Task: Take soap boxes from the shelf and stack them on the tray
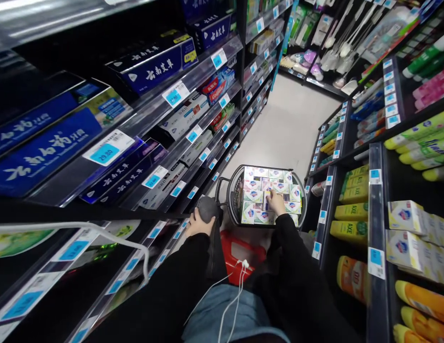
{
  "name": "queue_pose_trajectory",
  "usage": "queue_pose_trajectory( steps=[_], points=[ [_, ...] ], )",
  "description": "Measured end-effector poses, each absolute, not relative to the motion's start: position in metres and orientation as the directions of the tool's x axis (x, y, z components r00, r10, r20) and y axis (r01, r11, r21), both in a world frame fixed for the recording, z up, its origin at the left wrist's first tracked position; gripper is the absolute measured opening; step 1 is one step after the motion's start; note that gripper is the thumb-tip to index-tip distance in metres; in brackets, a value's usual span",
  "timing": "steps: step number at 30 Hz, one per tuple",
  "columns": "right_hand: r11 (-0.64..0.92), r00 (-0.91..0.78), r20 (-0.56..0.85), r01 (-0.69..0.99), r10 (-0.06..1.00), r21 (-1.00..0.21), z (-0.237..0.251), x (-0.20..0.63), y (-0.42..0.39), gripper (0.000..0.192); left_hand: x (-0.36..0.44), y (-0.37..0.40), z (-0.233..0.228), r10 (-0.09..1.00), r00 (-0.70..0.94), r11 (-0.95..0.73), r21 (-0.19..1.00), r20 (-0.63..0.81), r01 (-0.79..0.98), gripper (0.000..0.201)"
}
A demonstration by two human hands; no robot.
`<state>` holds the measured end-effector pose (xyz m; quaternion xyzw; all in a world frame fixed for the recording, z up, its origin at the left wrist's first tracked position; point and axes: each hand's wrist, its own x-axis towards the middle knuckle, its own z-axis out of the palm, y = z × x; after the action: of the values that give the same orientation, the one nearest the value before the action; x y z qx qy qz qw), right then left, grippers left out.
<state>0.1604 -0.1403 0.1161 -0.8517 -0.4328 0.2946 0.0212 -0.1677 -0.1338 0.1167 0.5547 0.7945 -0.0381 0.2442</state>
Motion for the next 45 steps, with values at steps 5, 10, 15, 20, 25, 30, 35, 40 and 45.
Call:
queue_pose_trajectory(
  steps=[5,10,15,20,25,30,35,40,45],
  points=[
    [-0.638,0.476,-0.460,0.704,0.749,-0.310,0.113,0.154,-0.146,0.053,-0.164,-0.130,0.110,0.866,-0.291,0.404,0.227,-0.408,0.886,0.094],
    [-0.643,0.498,-0.429,0.694,0.753,-0.322,0.114,0.152,-0.148,0.054,-0.164,-0.130,0.109,0.876,-0.274,0.386,0.239,-0.397,0.891,0.094],
    [-0.589,0.466,-0.363,0.680,0.807,-0.437,0.108,0.159,-0.156,0.054,-0.164,-0.131,0.113,0.874,-0.262,0.371,0.214,-0.409,0.904,0.091],
    [-0.688,0.695,-0.233,0.496,0.680,-0.529,0.108,0.180,-0.205,0.049,-0.164,-0.128,0.117,0.861,-0.255,0.368,0.192,-0.440,0.910,0.090],
    [-0.762,0.898,0.021,0.384,0.439,-0.521,0.162,0.218,-0.288,0.042,-0.166,-0.124,0.109,0.864,-0.255,0.353,0.162,-0.433,0.921,0.095],
    [-0.880,0.851,0.466,0.396,0.243,-0.264,0.264,0.288,-0.324,0.041,-0.163,-0.120,0.094,0.918,-0.228,0.298,0.185,-0.325,0.936,0.096],
    [-0.986,0.917,0.391,0.126,0.075,-0.108,0.317,0.362,-0.309,0.061,-0.161,-0.119,0.090,0.940,-0.262,0.299,0.155,-0.220,0.942,0.102],
    [-0.976,0.934,0.348,0.146,0.082,-0.164,0.314,0.379,-0.299,0.042,-0.158,-0.118,0.103,0.914,-0.273,0.332,0.171,-0.299,0.928,0.099],
    [-0.794,0.933,0.328,0.311,0.150,-0.523,0.325,0.349,-0.305,0.043,-0.152,-0.121,0.121,0.882,-0.273,0.367,0.198,-0.384,0.909,0.096]
  ],
)
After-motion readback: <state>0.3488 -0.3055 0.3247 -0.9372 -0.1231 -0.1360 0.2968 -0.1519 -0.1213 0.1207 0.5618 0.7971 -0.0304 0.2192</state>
